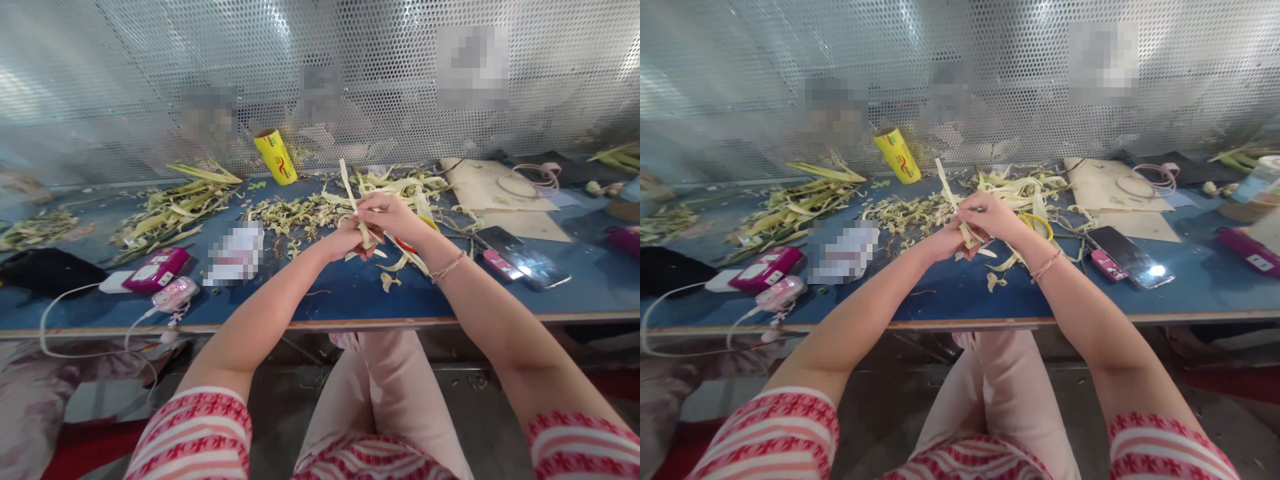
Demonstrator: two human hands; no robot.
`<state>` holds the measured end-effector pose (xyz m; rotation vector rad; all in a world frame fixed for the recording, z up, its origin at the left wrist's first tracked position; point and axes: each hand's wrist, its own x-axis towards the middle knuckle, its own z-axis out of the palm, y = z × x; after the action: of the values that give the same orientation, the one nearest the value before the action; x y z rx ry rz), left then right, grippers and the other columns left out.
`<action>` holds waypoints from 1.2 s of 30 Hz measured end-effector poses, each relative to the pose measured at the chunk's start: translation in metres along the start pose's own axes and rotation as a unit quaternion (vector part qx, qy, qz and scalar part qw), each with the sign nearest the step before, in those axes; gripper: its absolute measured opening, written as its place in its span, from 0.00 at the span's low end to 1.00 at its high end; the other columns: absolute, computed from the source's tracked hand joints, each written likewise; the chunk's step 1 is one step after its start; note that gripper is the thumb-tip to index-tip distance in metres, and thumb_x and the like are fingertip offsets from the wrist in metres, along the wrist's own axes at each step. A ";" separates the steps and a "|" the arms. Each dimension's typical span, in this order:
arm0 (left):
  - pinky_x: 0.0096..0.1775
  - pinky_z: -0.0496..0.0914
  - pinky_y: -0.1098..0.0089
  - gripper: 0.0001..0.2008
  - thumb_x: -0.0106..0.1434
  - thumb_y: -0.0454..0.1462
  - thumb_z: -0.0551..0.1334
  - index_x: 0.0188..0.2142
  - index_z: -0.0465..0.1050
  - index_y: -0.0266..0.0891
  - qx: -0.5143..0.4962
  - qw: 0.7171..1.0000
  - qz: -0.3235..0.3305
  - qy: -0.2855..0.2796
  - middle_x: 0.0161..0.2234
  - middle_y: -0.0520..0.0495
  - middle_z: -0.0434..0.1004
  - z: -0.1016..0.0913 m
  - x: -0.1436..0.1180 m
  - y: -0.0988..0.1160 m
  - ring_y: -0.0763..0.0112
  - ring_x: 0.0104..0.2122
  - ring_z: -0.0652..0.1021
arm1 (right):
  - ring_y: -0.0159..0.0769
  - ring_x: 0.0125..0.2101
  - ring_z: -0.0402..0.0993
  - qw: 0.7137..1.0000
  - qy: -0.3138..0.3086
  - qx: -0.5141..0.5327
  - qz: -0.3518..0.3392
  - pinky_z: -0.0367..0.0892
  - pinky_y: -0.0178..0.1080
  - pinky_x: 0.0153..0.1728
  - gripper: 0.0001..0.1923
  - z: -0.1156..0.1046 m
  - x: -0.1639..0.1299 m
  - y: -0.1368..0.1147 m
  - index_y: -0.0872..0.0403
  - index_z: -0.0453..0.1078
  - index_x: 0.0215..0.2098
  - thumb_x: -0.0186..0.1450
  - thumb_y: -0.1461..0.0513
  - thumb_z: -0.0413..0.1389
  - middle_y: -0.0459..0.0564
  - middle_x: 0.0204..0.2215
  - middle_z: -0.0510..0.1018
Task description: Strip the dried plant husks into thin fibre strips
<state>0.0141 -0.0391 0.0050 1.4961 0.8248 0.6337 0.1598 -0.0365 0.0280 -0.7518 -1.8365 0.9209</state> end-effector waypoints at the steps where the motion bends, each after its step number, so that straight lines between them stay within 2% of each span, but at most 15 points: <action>1: 0.20 0.65 0.77 0.08 0.62 0.31 0.57 0.29 0.73 0.33 0.000 1.000 0.000 -0.006 0.14 0.53 0.67 0.000 -0.001 0.000 0.78 0.15 0.69 | 0.30 0.25 0.71 0.999 -0.031 0.024 0.036 0.68 0.33 0.24 0.10 0.001 -0.001 -0.002 0.54 0.78 0.26 0.59 0.55 0.64 0.48 0.25 0.76; 4: 0.19 0.65 0.77 0.08 0.61 0.31 0.57 0.28 0.73 0.32 0.002 0.999 -0.016 -0.032 0.13 0.52 0.68 0.000 -0.003 0.001 0.78 0.14 0.69 | 0.31 0.18 0.70 0.977 -0.121 0.101 0.147 0.67 0.34 0.19 0.14 0.002 -0.005 -0.008 0.55 0.79 0.33 0.62 0.53 0.61 0.48 0.21 0.78; 6: 0.19 0.65 0.77 0.08 0.61 0.31 0.57 0.27 0.73 0.32 0.003 0.998 -0.030 -0.048 0.13 0.52 0.68 0.000 -0.004 0.002 0.78 0.14 0.69 | 0.32 0.19 0.73 0.971 -0.124 0.121 0.163 0.69 0.34 0.20 0.13 0.003 -0.007 -0.012 0.56 0.79 0.34 0.61 0.54 0.62 0.49 0.23 0.80; 9: 0.19 0.65 0.76 0.08 0.61 0.32 0.58 0.28 0.73 0.32 -0.006 0.998 -0.038 -0.052 0.13 0.52 0.68 0.000 -0.003 0.002 0.77 0.14 0.69 | 0.32 0.20 0.75 0.975 -0.095 0.119 0.160 0.71 0.33 0.21 0.09 0.004 -0.008 -0.014 0.56 0.79 0.31 0.60 0.58 0.64 0.49 0.24 0.81; 13: 0.20 0.65 0.76 0.07 0.62 0.33 0.59 0.29 0.72 0.32 -0.031 0.998 -0.035 -0.047 0.14 0.52 0.68 -0.001 -0.001 0.001 0.77 0.15 0.70 | 0.29 0.14 0.69 0.976 -0.076 0.106 0.177 0.64 0.32 0.14 0.08 0.006 -0.005 -0.011 0.56 0.78 0.33 0.61 0.59 0.61 0.47 0.20 0.79; 18: 0.22 0.66 0.75 0.05 0.61 0.34 0.61 0.30 0.70 0.34 -0.061 0.998 -0.008 -0.025 0.16 0.53 0.69 -0.002 -0.002 0.002 0.77 0.17 0.72 | 0.25 0.11 0.60 0.990 0.012 0.059 0.131 0.56 0.31 0.12 0.03 0.005 0.000 -0.005 0.55 0.76 0.29 0.59 0.62 0.61 0.41 0.13 0.71; 23: 0.24 0.67 0.74 0.02 0.59 0.32 0.59 0.30 0.68 0.35 -0.106 0.994 0.011 -0.034 0.17 0.51 0.72 -0.004 0.000 0.002 0.76 0.18 0.73 | 0.26 0.13 0.60 0.989 0.085 -0.028 0.119 0.57 0.33 0.15 0.03 0.003 0.004 0.000 0.55 0.73 0.28 0.59 0.63 0.59 0.42 0.17 0.72; 26: 0.25 0.68 0.73 0.09 0.63 0.38 0.58 0.29 0.70 0.35 -0.131 0.990 0.004 -0.051 0.18 0.49 0.73 -0.006 0.003 0.000 0.74 0.19 0.74 | 0.27 0.19 0.65 0.987 0.110 -0.074 0.089 0.60 0.33 0.19 0.03 0.003 0.005 0.005 0.55 0.72 0.26 0.57 0.63 0.60 0.45 0.21 0.74; 29: 0.25 0.69 0.73 0.20 0.68 0.48 0.55 0.30 0.71 0.34 -0.149 0.987 0.002 -0.060 0.18 0.48 0.73 -0.007 0.005 -0.002 0.73 0.19 0.74 | 0.27 0.20 0.64 0.990 0.107 -0.067 0.069 0.59 0.32 0.19 0.03 0.003 0.005 0.009 0.55 0.72 0.25 0.56 0.63 0.60 0.45 0.21 0.72; 33: 0.24 0.68 0.74 0.27 0.65 0.58 0.55 0.29 0.70 0.35 -0.140 0.990 0.019 -0.023 0.17 0.50 0.71 -0.004 0.006 -0.003 0.75 0.19 0.73 | 0.26 0.16 0.60 0.990 0.108 -0.046 0.078 0.57 0.33 0.17 0.01 0.003 0.005 0.012 0.54 0.73 0.26 0.55 0.64 0.59 0.42 0.18 0.70; 36: 0.23 0.67 0.75 0.28 0.63 0.59 0.57 0.30 0.69 0.35 -0.137 0.990 0.023 0.002 0.17 0.51 0.70 -0.002 0.006 -0.002 0.76 0.19 0.73 | 0.27 0.16 0.61 0.989 0.114 -0.022 0.090 0.57 0.33 0.17 0.00 0.003 0.005 0.012 0.54 0.73 0.27 0.56 0.64 0.60 0.42 0.17 0.69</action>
<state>0.0156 -0.0326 0.0029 1.2673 0.6773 0.7530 0.1565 -0.0268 0.0193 -1.0201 -1.6126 0.8707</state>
